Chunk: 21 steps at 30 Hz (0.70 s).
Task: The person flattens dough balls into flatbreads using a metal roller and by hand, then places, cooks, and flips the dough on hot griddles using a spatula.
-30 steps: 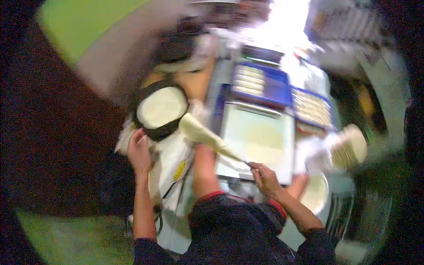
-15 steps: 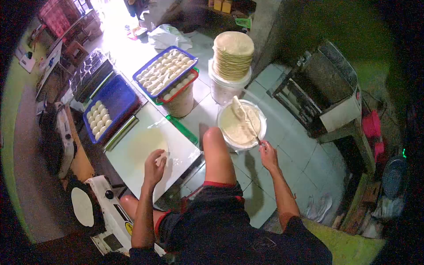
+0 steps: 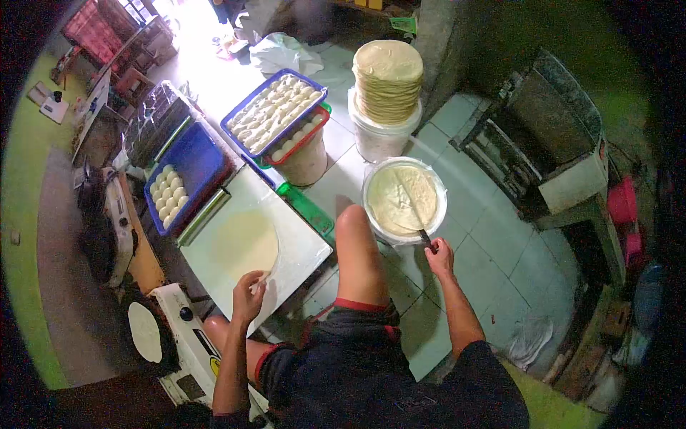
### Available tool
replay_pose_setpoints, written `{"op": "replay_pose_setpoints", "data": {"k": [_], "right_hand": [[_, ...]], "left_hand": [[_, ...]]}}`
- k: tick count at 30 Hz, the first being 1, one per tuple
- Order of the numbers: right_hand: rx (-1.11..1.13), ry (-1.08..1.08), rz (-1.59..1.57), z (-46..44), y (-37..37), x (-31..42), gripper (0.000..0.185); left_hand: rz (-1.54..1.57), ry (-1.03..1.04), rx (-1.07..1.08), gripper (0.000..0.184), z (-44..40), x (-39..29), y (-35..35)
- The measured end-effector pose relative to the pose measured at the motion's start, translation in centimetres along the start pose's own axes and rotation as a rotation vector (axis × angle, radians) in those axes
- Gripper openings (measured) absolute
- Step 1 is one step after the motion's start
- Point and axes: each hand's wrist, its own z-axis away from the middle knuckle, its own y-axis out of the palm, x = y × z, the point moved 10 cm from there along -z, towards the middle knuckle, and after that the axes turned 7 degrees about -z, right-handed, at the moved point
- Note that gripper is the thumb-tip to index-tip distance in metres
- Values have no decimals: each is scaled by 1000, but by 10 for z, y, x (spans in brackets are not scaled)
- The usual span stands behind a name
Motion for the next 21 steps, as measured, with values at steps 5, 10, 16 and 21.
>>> {"op": "replay_pose_setpoints", "data": {"k": [5, 10, 16, 21], "right_hand": [[-39, 211, -112, 1, 5, -48, 20], [-221, 166, -171, 10, 13, -59, 19], [-155, 289, -139, 10, 36, -38, 28], [-223, 13, -220, -11, 16, 69, 22]], "left_hand": [[-207, 272, -74, 37, 7, -1, -3], [-290, 272, -4, 45, 22, 18, 27], [-524, 260, 47, 40, 16, 31, 25], [-488, 140, -104, 23, -60, 35, -61]]}}
